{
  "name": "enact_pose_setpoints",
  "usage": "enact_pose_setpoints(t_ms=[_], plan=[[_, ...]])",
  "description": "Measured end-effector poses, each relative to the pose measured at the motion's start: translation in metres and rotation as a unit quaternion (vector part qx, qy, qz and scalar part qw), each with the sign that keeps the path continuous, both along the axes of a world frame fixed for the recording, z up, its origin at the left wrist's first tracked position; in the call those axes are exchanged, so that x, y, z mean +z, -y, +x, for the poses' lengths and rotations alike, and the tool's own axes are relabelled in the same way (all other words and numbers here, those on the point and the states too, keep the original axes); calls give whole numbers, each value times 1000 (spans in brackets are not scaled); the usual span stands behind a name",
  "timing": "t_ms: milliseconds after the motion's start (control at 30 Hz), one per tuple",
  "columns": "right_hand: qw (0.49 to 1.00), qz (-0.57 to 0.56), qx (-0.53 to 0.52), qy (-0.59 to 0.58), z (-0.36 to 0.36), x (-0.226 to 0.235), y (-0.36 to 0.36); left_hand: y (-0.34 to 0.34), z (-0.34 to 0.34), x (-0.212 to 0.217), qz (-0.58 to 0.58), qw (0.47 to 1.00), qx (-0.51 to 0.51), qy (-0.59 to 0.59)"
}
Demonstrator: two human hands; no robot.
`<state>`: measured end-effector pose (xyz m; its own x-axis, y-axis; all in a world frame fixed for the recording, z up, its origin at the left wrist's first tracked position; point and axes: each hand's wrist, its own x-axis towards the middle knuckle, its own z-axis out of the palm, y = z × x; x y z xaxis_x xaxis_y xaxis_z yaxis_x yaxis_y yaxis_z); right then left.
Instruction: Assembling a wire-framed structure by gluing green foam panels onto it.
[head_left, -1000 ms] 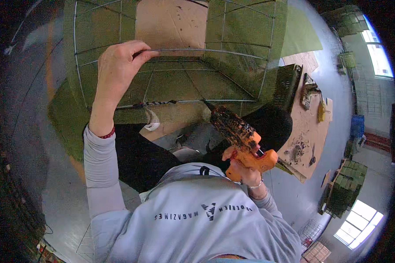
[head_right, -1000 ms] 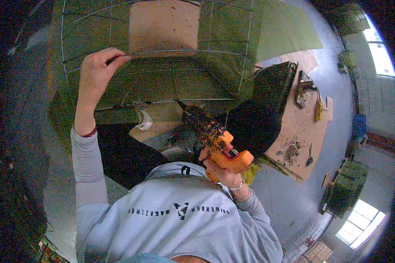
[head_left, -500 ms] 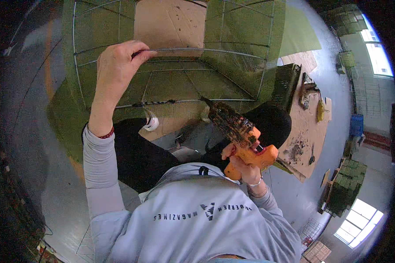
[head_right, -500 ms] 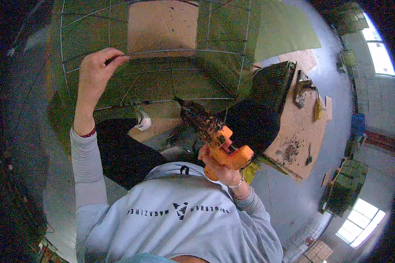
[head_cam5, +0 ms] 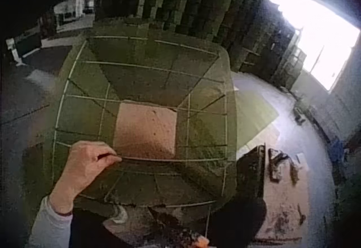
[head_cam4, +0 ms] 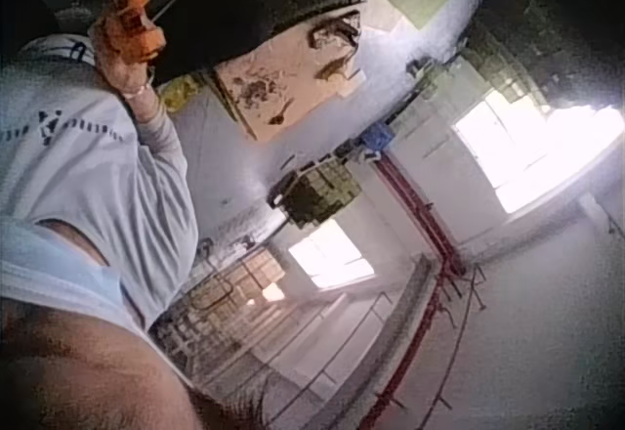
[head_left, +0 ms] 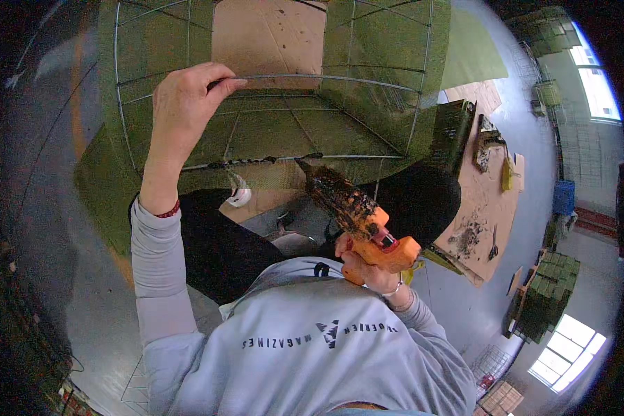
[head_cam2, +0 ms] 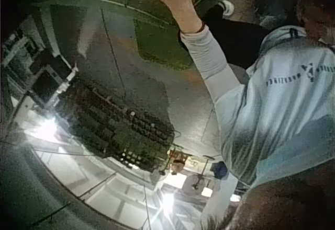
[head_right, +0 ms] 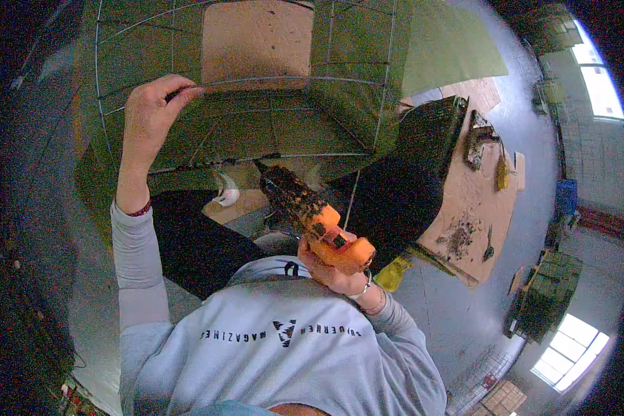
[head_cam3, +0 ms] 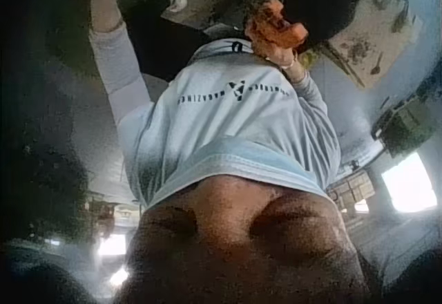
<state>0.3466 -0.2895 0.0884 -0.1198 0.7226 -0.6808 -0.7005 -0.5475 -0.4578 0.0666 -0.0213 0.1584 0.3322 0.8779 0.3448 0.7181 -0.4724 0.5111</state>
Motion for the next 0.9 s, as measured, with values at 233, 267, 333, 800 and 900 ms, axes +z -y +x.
enact_pose_setpoints(t_ms=[233,267,333,800,900], plan=[[876,217,305,305,-2,25,-21,2,2,5,-18,1000,7,-2],[974,82,195,85,-2,22,-22,1,1,5,-17,1000,6,-7],[910,-196,-63,-361,-1,12,-25,-1,1,-1,10,1000,0,6],[774,272,318,476,20,3,10,2,0,8,-33,999,7,-2],[897,223,231,304,25,4,17,-1,0,6,-16,1000,4,-13]])
